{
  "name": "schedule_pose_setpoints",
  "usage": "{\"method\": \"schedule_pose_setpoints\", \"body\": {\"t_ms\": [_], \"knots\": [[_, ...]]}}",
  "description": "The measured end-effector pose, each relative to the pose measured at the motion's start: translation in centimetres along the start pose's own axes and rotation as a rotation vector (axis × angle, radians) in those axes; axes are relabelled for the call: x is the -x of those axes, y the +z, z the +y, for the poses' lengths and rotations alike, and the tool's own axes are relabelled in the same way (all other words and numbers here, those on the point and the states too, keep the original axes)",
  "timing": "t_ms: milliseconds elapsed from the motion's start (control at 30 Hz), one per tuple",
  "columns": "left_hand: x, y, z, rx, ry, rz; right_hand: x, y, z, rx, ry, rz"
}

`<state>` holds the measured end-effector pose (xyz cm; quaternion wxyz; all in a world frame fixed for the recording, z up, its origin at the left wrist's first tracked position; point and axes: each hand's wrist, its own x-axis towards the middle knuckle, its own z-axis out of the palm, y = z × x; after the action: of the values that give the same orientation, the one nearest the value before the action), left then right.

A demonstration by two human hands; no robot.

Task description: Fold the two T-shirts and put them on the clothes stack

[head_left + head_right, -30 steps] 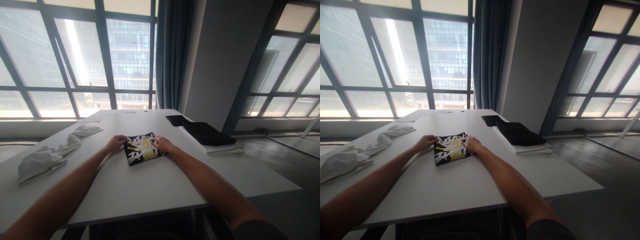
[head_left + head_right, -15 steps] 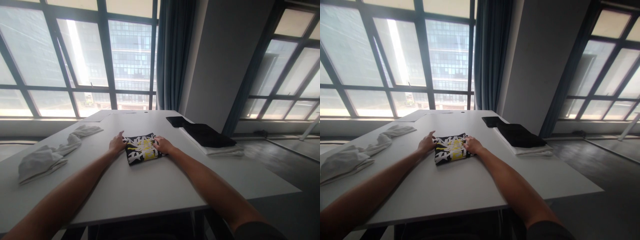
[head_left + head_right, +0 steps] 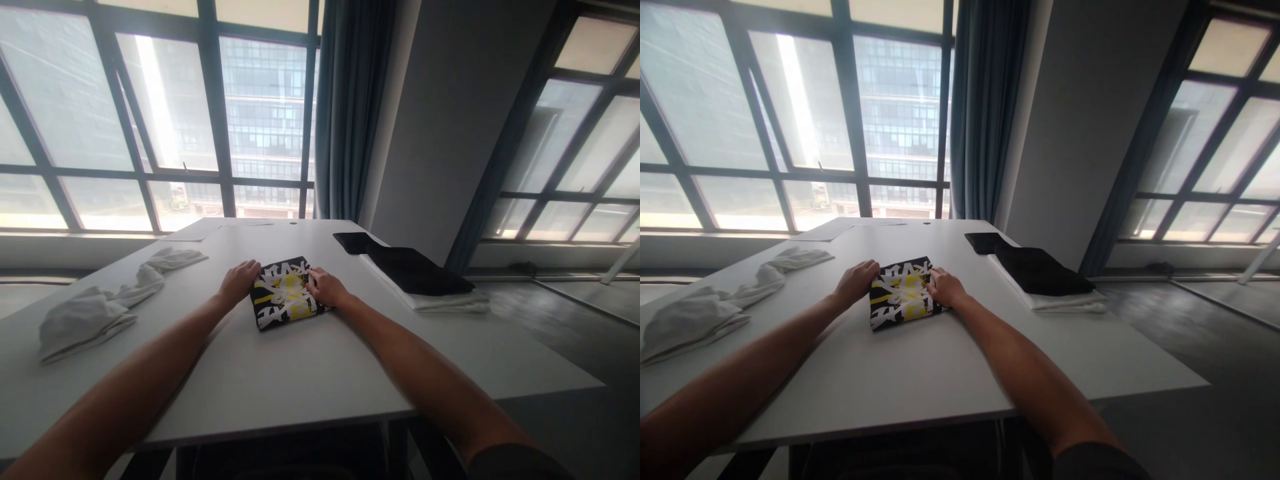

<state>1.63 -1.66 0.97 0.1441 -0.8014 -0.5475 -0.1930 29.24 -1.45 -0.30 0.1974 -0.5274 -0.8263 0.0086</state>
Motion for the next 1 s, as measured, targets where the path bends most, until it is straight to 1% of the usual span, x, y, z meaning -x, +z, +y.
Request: {"method": "schedule_pose_setpoints", "body": {"t_ms": [133, 200, 233, 300, 367, 433, 467, 500, 533, 600, 667, 733, 867, 933, 1000], "knots": [[-0.4, 0.1, -0.5, 0.011, 0.063, -0.168, 0.1, -0.2, -0.2, 0.039, 0.027, -0.055], [-0.7, -0.4, -0.5, 0.007, 0.078, -0.228, 0.2, -0.4, -0.3, 0.05, 0.027, -0.079], [-0.8, -0.7, -0.4, 0.001, 0.066, -0.239, 0.2, -0.5, -0.3, 0.06, 0.033, -0.087], [-0.8, -1.5, 0.4, -0.006, 0.039, -0.207, 0.2, -0.7, -0.6, 0.094, 0.06, -0.076], [-0.5, -1.7, 1.9, 0.043, 0.031, -0.121, 0.3, -0.9, -0.9, 0.12, 0.067, -0.011], [0.0, -1.2, 3.6, 0.142, 0.06, -0.073, 0.3, -0.9, -1.4, 0.106, 0.011, 0.063], [0.3, -0.7, 4.5, 0.189, 0.082, -0.089, 0.3, -0.7, -1.5, 0.086, -0.034, 0.069], [0.6, 0.0, 5.2, 0.223, 0.099, -0.128, 0.3, -0.5, -1.7, 0.064, -0.075, 0.046], [0.9, 0.7, 5.7, 0.239, 0.105, -0.18, 0.3, -0.3, -1.7, 0.042, -0.1, -0.005], [1.1, 2.1, 6.0, 0.234, 0.075, -0.274, 0.2, 0.3, -1.7, -0.001, -0.101, -0.151], [1.1, 3.2, 5.5, 0.223, -0.005, -0.33, 0.1, 0.7, -1.5, -0.037, -0.067, -0.258], [0.8, 3.8, 4.4, 0.211, -0.089, -0.353, 0.0, 1.0, -1.3, -0.06, -0.047, -0.298], [0.3, 3.9, 1.9, 0.179, -0.218, -0.365, -0.1, 1.0, -1.1, -0.08, -0.017, -0.311], [0.2, 3.6, 0.9, 0.161, -0.276, -0.386, 0.0, 1.0, -1.1, -0.085, -0.013, -0.306], [0.3, 2.9, 0.4, 0.135, -0.333, -0.417, 0.0, 1.0, -1.2, -0.082, -0.021, -0.292]]}}
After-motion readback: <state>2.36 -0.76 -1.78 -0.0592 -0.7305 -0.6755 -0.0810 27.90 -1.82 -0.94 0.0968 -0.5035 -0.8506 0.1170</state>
